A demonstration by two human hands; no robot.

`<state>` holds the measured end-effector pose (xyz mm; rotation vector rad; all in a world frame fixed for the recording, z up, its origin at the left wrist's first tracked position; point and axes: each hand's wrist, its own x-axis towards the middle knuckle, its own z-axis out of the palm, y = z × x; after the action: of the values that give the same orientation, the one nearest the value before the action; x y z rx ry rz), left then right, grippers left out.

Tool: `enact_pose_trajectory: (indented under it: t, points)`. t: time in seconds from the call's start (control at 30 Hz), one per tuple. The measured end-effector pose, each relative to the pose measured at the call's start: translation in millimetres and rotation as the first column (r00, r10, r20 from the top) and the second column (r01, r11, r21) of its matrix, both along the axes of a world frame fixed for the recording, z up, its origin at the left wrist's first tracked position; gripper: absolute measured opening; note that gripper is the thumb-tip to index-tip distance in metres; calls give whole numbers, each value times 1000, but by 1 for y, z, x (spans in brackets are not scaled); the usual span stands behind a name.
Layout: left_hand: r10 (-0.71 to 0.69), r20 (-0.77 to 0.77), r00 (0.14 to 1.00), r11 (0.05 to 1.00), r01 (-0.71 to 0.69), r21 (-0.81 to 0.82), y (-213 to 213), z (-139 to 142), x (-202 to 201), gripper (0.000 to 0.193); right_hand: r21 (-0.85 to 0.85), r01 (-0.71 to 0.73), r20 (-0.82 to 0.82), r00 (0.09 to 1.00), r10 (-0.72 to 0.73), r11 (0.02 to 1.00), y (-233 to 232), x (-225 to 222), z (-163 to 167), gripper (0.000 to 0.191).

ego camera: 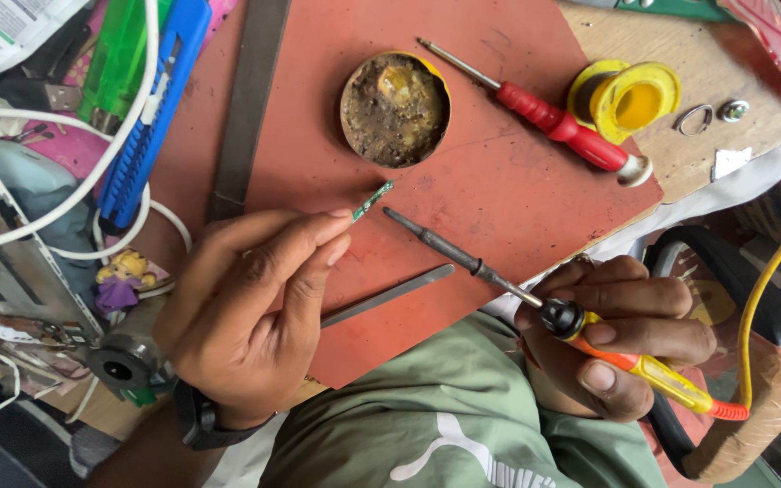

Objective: The person holds a small green circuit board in one hand and a soldering iron in the other, applying the iron to the board's contacts while feeding solder wire. They set the board down, pick up a file and a small component, then resume soldering the board and later clean or rub the board with a small item.

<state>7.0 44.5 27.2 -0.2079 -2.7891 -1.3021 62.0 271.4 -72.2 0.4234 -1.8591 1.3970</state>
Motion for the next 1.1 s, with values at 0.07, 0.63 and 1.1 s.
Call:
enact_pose_trajectory:
  t: [0.07, 0.63, 1.1]
  points:
    - [0, -4, 1000, 1000, 0, 8, 1, 0, 0, 20, 6, -5, 1, 1000, 5, 1000, 1, -1, 0, 94]
    - [-103, -51, 993, 995, 103, -12, -5, 0, -5, 21, 25, 23, -28, 999, -22, 999, 2, -2, -8, 85]
    - [-196, -21, 980, 978, 197, 67, -10, 4, -7, 30, -231, 158, 57, 987, -149, 960, -9, -8, -5, 15]
